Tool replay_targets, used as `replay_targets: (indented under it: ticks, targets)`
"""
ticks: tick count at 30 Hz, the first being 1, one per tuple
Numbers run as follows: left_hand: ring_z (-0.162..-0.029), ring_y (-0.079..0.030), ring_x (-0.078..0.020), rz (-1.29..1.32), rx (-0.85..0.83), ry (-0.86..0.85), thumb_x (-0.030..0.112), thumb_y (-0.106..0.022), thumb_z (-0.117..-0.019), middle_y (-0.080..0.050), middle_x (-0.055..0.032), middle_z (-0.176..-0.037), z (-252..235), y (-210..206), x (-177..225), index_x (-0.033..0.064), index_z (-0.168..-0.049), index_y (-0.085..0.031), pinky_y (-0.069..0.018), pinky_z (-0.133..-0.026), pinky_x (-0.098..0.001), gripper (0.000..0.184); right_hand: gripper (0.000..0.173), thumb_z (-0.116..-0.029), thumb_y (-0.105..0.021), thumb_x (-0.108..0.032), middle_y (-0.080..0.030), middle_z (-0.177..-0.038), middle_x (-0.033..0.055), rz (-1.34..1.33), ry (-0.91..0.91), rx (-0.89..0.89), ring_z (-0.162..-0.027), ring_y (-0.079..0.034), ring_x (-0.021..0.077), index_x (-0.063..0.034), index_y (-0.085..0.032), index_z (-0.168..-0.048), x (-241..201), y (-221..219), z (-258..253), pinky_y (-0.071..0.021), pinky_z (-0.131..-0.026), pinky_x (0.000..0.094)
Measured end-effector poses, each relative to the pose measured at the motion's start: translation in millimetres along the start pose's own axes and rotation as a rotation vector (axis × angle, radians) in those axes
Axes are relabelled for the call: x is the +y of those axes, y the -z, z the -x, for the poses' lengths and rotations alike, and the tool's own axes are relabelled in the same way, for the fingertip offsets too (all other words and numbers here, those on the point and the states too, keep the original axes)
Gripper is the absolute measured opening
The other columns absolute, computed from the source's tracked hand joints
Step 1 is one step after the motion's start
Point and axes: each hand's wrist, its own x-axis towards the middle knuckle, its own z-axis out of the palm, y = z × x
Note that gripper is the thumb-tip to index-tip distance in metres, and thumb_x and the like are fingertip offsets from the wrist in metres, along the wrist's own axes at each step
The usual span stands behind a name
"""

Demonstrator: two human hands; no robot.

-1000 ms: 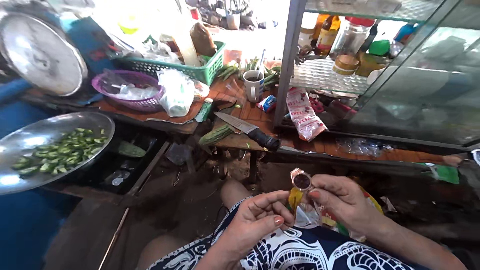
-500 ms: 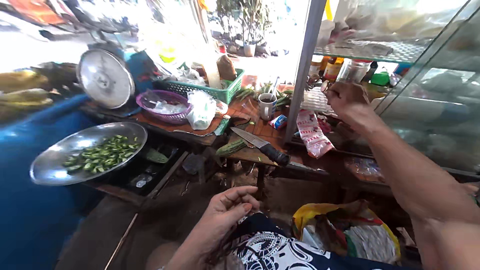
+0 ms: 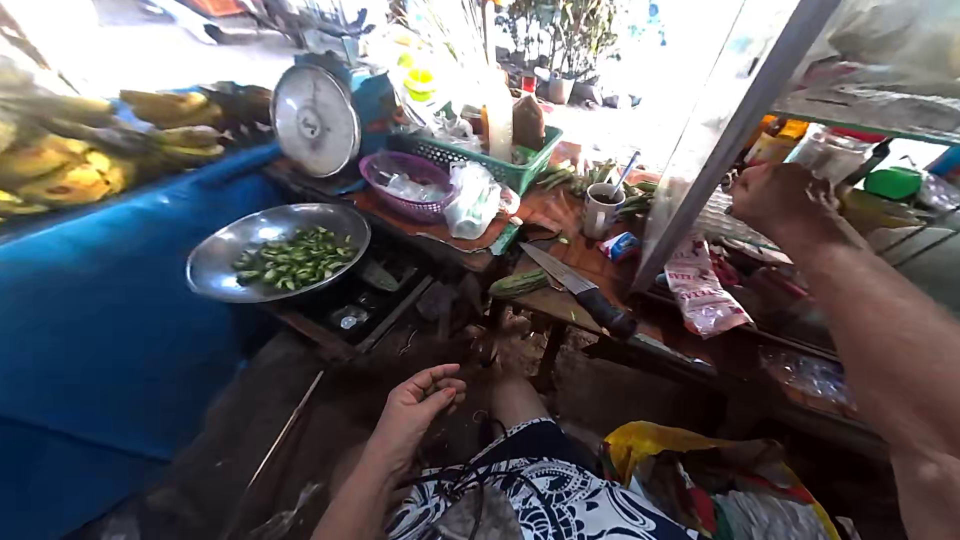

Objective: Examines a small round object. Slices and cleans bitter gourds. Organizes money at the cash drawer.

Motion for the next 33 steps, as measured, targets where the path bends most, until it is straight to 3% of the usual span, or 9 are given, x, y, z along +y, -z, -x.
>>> replay_targets:
  ticks: [6, 13, 15, 17, 19, 21, 24, 29, 33]
  targets:
    - [-0.104, -0.069, -0.0106, -0.434, -0.071, -0.199, 0.007, -0.061, -0.0971, -0.071, -0.0072, -0.118, -25.1, -16.8, 32.6, 0.0040, -0.128, -0.066, -0.0568, -0.092, -0.0278, 0.031, 0.029, -0.1029, -0.052, -0.011, -0.060, -0.120, 0.0413, -0.033, -0.079, 0.005, -0.119, -0.057, 0.0580, 0.0148, -0.065, -0.108, 2.3, -10.1, -9.7, -0.0425, -0.094, 0.0743]
    - [-0.121, -0.063, -0.0249, -0.804, -0.164, -0.522, 0.013, -0.058, -0.1012, -0.065, -0.0157, -0.129, -94.0, -81.8, 69.2, 0.0040, -0.130, -0.067, -0.0509, -0.105, -0.0437, 0.032, 0.036, -0.1074, -0.046, -0.019, -0.061, -0.115, 0.0406, -0.103, -0.013, 0.124, -0.107, -0.060, 0.0606, 0.0123, -0.064, -0.111, 10.9, -12.5, 6.2, -0.0454, -0.083, 0.0775]
    - [-0.129, -0.058, -0.0320, -0.916, -0.156, -0.553, 0.014, -0.059, -0.1010, -0.063, -0.0172, -0.134, -119.8, -101.4, 67.7, 0.0044, -0.133, -0.066, -0.0464, -0.109, -0.0509, 0.034, 0.040, -0.1092, -0.041, -0.025, -0.061, -0.116, 0.0371, -0.094, 0.017, 0.185, -0.105, -0.062, 0.0580, 0.0071, -0.063, -0.119, 11.4, -5.8, 20.0, -0.0475, -0.082, 0.0757]
    - [-0.134, -0.054, -0.0347, -1.045, -0.154, -0.537, 0.016, -0.059, -0.1011, -0.061, -0.0175, -0.140, -143.3, -117.0, 61.6, 0.0045, -0.137, -0.063, -0.0421, -0.112, -0.0541, 0.038, 0.042, -0.1095, -0.039, -0.025, -0.059, -0.129, 0.0340, -0.083, 0.055, 0.262, -0.115, -0.059, 0.0560, 0.0039, -0.060, -0.131, 6.8, 4.4, 43.6, -0.0450, -0.091, 0.0746]
    - [-0.135, -0.053, -0.0349, -1.119, -0.150, -0.465, 0.016, -0.056, -0.1027, -0.059, -0.0174, -0.143, -158.0, -127.6, 53.7, 0.0043, -0.139, -0.061, -0.0399, -0.114, -0.0540, 0.038, 0.041, -0.1084, -0.041, -0.021, -0.058, -0.135, 0.0309, -0.122, 0.210, 0.417, -0.124, -0.057, 0.0497, 0.0045, -0.059, -0.134, -3.6, 8.9, 87.7, -0.0456, -0.101, 0.0665]
    - [-0.130, -0.057, -0.0355, -1.136, -0.098, -0.458, 0.015, -0.057, -0.1015, -0.063, -0.0173, -0.137, -164.4, -133.0, 46.9, 0.0045, -0.131, -0.067, -0.0422, -0.111, -0.0539, 0.033, 0.034, -0.1039, -0.048, -0.014, -0.065, -0.126, 0.0297, -0.252, 0.473, 0.553, -0.114, -0.065, 0.0436, 0.0075, -0.065, -0.125, -20.0, -2.5, 133.8, -0.0537, -0.096, 0.0565]
    - [-0.124, -0.060, -0.0366, -1.107, -0.072, -0.450, 0.015, -0.063, -0.0982, -0.066, -0.0172, -0.129, -164.9, -133.2, 45.6, 0.0061, -0.126, -0.070, -0.0460, -0.106, -0.0560, 0.030, 0.029, -0.1038, -0.054, -0.019, -0.072, -0.119, 0.0175, -0.480, 0.671, 0.329, -0.112, -0.069, 0.0294, -0.0020, -0.073, -0.118, -58.2, -47.8, 165.7, -0.0556, -0.099, 0.0457]
    - [-0.121, -0.062, -0.0363, -1.118, -0.068, -0.382, 0.015, -0.066, -0.0964, -0.066, -0.0178, -0.126, -161.8, -132.2, 52.5, 0.0068, -0.127, -0.068, -0.0490, -0.102, -0.0568, 0.032, 0.046, -0.1055, -0.051, -0.037, -0.059, -0.139, 0.0214, -0.323, 0.519, -0.231, -0.129, -0.058, 0.0370, -0.0022, -0.060, -0.135, -96.8, -122.6, 139.0, -0.0478, -0.107, 0.0509]
    - [-0.120, -0.061, -0.0344, -1.150, -0.071, -0.318, 0.018, -0.065, -0.0970, -0.065, -0.0169, -0.124, -162.3, -134.3, 54.5, 0.0061, -0.125, -0.068, -0.0500, -0.101, -0.0547, 0.030, 0.038, -0.1017, -0.054, -0.020, -0.065, -0.129, 0.0223, -0.334, 0.453, -0.143, -0.121, -0.063, 0.0375, -0.0029, -0.063, -0.134, -103.0, -146.9, 133.6, -0.0522, -0.102, 0.0482]
